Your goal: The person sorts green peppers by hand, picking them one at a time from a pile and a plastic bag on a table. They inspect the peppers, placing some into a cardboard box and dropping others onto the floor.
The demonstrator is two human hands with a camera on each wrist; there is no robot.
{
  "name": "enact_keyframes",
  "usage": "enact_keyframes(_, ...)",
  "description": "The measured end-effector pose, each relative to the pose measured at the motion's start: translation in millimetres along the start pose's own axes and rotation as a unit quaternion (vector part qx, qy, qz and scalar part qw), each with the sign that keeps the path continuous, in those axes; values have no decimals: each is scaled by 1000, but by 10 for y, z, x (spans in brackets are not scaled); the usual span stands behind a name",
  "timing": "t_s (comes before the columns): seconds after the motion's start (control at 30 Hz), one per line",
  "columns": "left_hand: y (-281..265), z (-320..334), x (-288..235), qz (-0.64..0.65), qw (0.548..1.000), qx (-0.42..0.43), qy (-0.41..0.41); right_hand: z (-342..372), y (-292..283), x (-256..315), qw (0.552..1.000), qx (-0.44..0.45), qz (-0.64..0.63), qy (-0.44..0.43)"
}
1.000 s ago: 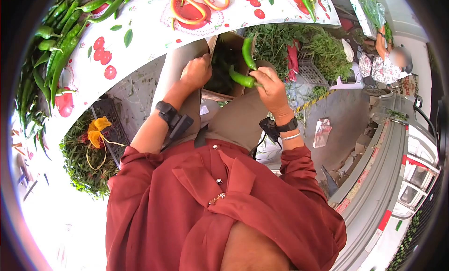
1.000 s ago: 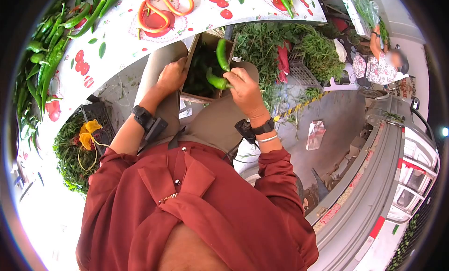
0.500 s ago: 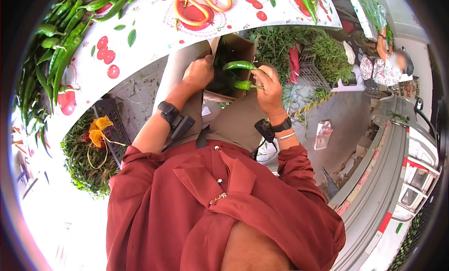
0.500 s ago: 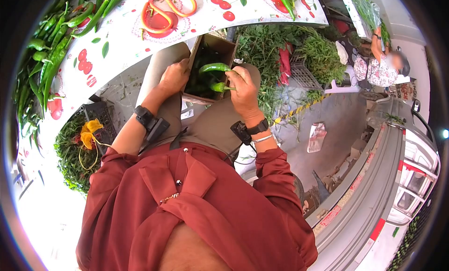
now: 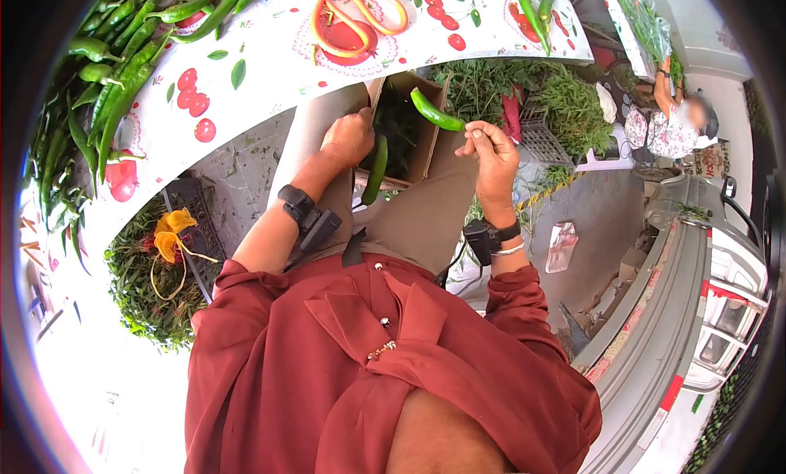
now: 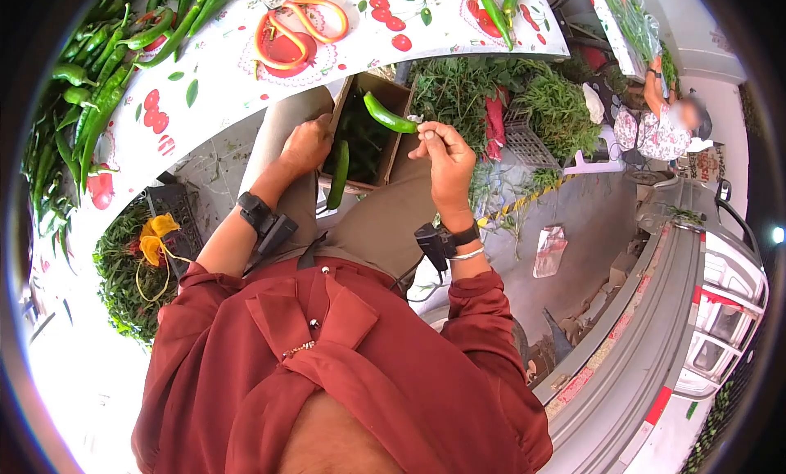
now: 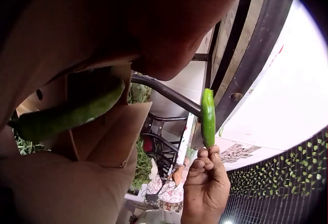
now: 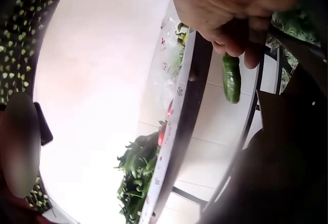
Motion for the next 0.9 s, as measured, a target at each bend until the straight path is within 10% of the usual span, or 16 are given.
enact_keyframes(0.63,49,-10,47,17,1000,6,-5,11,-42,164,970,81,-215,76)
enact_keyframes(0.77,60,4,69,19,1000,-4,13,88,70,280,975,166,146,-12)
enact_keyframes(0.9,35,19,27,31,999,-3,10,-39,-50,440,984,115,137,-28)
Point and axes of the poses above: each hand's wrist, its own z-axis away from the middle knuckle, its own y-axis out of the palm, x = y × z, the point moved 6 cm from there along -z, towards the middle knuckle, and after that the axes turned 13 degrees about z, right-handed, at the moved point
